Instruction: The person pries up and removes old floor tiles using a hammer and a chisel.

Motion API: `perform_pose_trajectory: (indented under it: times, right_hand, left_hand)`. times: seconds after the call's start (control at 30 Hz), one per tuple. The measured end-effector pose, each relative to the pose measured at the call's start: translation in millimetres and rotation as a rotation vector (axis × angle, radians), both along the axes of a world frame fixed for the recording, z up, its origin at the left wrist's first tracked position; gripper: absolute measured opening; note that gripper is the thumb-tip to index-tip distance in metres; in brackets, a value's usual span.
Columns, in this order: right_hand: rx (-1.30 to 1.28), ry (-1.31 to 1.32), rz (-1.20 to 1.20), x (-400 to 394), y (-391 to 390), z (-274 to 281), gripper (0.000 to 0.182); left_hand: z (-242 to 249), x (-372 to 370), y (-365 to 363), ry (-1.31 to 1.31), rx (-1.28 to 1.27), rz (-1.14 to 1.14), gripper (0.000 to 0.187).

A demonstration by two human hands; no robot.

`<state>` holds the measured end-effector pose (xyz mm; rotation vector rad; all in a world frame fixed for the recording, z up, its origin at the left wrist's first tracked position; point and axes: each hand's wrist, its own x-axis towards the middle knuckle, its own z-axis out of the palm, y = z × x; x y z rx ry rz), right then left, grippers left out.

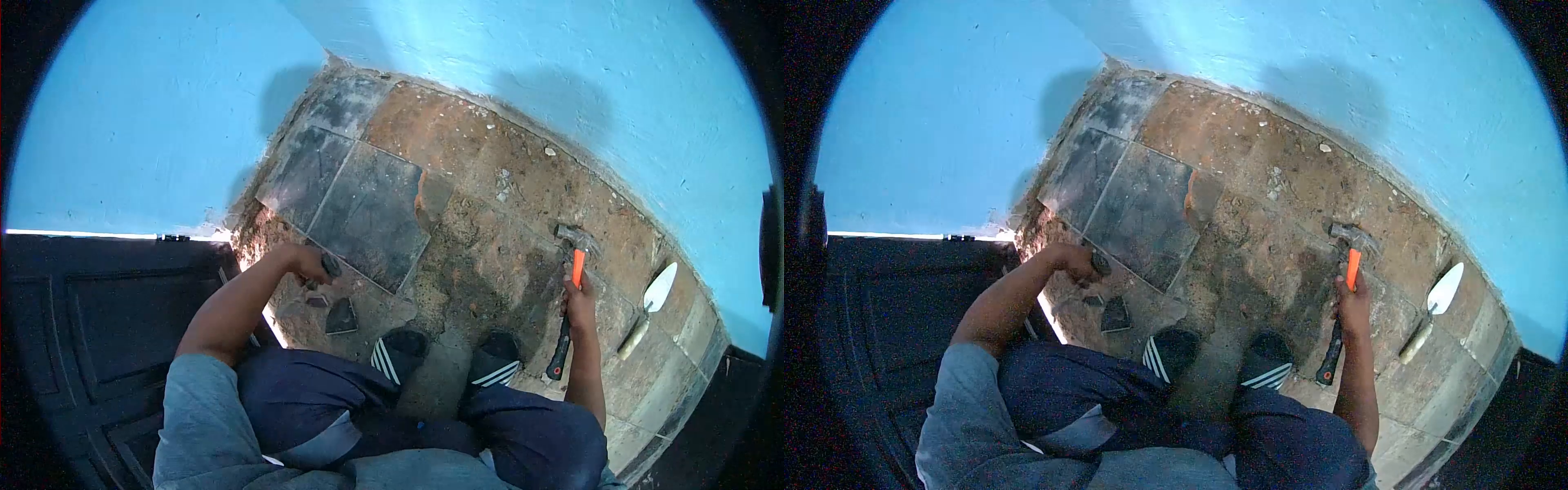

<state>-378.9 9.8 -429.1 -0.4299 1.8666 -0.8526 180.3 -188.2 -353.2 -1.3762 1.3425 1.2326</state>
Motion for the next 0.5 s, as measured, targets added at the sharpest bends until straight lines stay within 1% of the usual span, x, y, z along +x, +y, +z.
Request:
perform_pose_trajectory:
  times: [0.03,0.07,0.1,0.13,0.2,0.27,0.3,0.37,0.4,0.47,0.5]
  right_hand:
    - [-0.001,-0.009,-0.018,0,1,-1,0.062]
    - [0.001,-0.017,-0.031,0,1,-1,0.062]
    - [-0.003,-0.023,-0.042,0,0,0,0.061]
    - [0.002,-0.012,-0.024,-1,-1,0,0.060]
    - [0.010,0.007,0.007,-4,-1,-4,0.058]
    - [-0.016,0.026,-0.018,-4,-1,-6,0.043]
    - [-0.025,0.022,-0.029,1,0,-9,0.036]
    - [-0.013,-0.015,-0.004,1,-2,-6,0.048]
    - [-0.004,-0.028,0.006,1,-2,0,0.054]
    - [-0.022,-0.041,-0.002,5,-2,8,0.051]
    - [-0.034,-0.050,-0.003,4,-2,7,0.051]
  left_hand:
    - [0,1,6,0.011,0.060,0.030,0.055]
    - [-3,1,4,0.027,-0.010,-0.028,0.059]
    - [23,-26,-9,0.045,-0.085,-0.084,0.063]
    - [36,-42,-19,0.063,-0.167,-0.138,0.067]
    - [11,-38,-25,0.297,-0.623,0.050,0.070]
    - [8,-57,-39,0.089,-0.594,0.233,0.073]
    - [8,-64,-33,0.130,-0.685,0.226,0.071]
    - [8,-74,-27,0.221,-0.872,0.195,0.068]
    - [16,-74,-23,0.227,-0.772,0.168,0.066]
    - [33,-77,-19,0.252,-0.575,0.118,0.063]
    - [23,-67,-14,0.281,-0.612,0.150,0.061]
